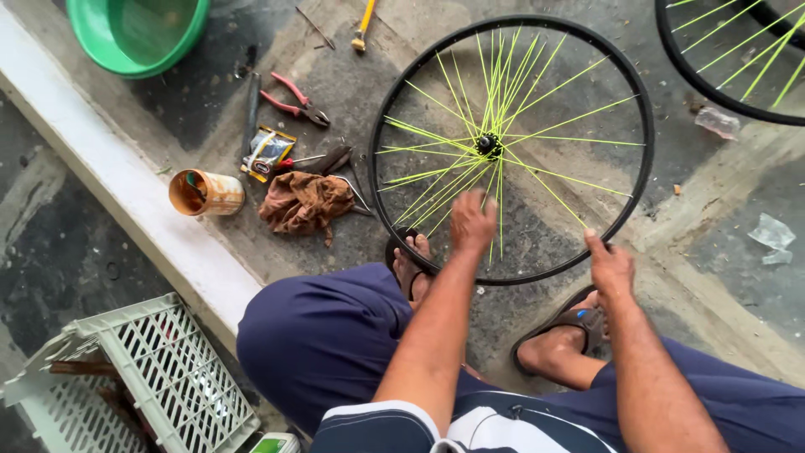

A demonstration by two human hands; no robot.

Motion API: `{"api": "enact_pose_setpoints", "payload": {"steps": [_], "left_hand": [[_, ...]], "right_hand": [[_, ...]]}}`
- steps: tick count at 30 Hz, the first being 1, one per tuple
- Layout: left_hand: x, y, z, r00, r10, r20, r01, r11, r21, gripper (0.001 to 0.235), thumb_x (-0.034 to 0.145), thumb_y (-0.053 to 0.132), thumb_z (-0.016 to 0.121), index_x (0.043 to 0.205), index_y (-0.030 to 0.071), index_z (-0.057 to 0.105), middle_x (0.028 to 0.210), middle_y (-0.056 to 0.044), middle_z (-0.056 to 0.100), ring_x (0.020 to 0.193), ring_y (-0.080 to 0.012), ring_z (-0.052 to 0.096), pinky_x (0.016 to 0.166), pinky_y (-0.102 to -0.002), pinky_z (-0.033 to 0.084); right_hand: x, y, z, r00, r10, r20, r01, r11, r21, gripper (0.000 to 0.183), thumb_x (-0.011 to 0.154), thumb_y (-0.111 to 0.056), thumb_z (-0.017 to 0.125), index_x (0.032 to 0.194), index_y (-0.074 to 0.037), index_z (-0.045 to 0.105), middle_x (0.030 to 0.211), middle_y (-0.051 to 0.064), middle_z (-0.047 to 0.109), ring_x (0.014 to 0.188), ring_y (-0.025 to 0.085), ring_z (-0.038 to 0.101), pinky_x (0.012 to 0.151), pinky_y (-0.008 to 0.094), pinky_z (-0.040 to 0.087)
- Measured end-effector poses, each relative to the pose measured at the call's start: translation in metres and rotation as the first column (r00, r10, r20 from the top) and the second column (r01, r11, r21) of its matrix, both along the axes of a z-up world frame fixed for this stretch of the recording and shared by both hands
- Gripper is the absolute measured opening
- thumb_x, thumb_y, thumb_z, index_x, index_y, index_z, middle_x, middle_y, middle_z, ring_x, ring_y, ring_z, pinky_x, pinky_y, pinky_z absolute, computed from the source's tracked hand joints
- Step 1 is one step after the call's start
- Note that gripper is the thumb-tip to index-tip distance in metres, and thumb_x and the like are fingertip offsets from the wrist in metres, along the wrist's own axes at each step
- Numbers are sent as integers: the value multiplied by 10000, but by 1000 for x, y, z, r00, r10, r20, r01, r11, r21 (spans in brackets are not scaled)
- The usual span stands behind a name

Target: The person sits on the floor and works on a bicycle wheel with neon green spokes, repeatedly pressing and adjusting the tire bead into the rim. They rotate the wheel to work on different sections and briefly flip it over to check the alignment.

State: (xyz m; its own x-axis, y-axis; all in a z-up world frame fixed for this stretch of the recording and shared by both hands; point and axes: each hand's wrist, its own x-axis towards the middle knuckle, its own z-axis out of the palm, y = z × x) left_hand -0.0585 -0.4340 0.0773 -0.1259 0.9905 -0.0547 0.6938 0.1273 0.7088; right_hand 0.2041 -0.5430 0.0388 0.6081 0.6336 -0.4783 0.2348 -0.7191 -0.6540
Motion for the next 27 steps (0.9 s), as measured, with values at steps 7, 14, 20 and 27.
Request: {"api": "enact_pose_setpoints", "payload": {"steps": [7,14,20,27], "left_hand": [[9,-25,-58,988,-127,-86,109,975,-194,937,770,435,833,1438,-23,364,1459,-278,438,1342,-452,401,1090,-493,332],[74,11,-77,891,-242,383,412,785,-462,614,922,447,657,1417,97,557,1428,-200,642,1342,-392,594,1127,-468,447],[63,30,-67,962,-222,-157,196,966,-170,392,961,321,614,1303,129,599,1377,-144,606,1303,-347,524,1108,-492,398],[4,31,-101,869,28,-493,-28,1000,7,372,917,216,528,1248,80,630,1250,-168,665,1200,-351,603,1009,-552,438]], "right_hand": [[-18,-6,20,898,-140,-417,135,990,-40,400,912,-442,750,740,-121,582,601,-2,473,462,123,417,407,307,310],[-18,-10,47,886,-158,-435,127,987,-99,400,916,-446,754,787,-118,565,623,-45,455,471,77,385,402,277,281],[-17,1,51,931,-138,-337,100,987,-129,402,914,-447,739,781,-95,598,617,-24,460,474,91,393,409,285,275],[-5,0,21,942,-202,-268,156,971,-181,526,966,-551,646,744,-84,551,632,13,488,491,137,424,428,322,329]]}}
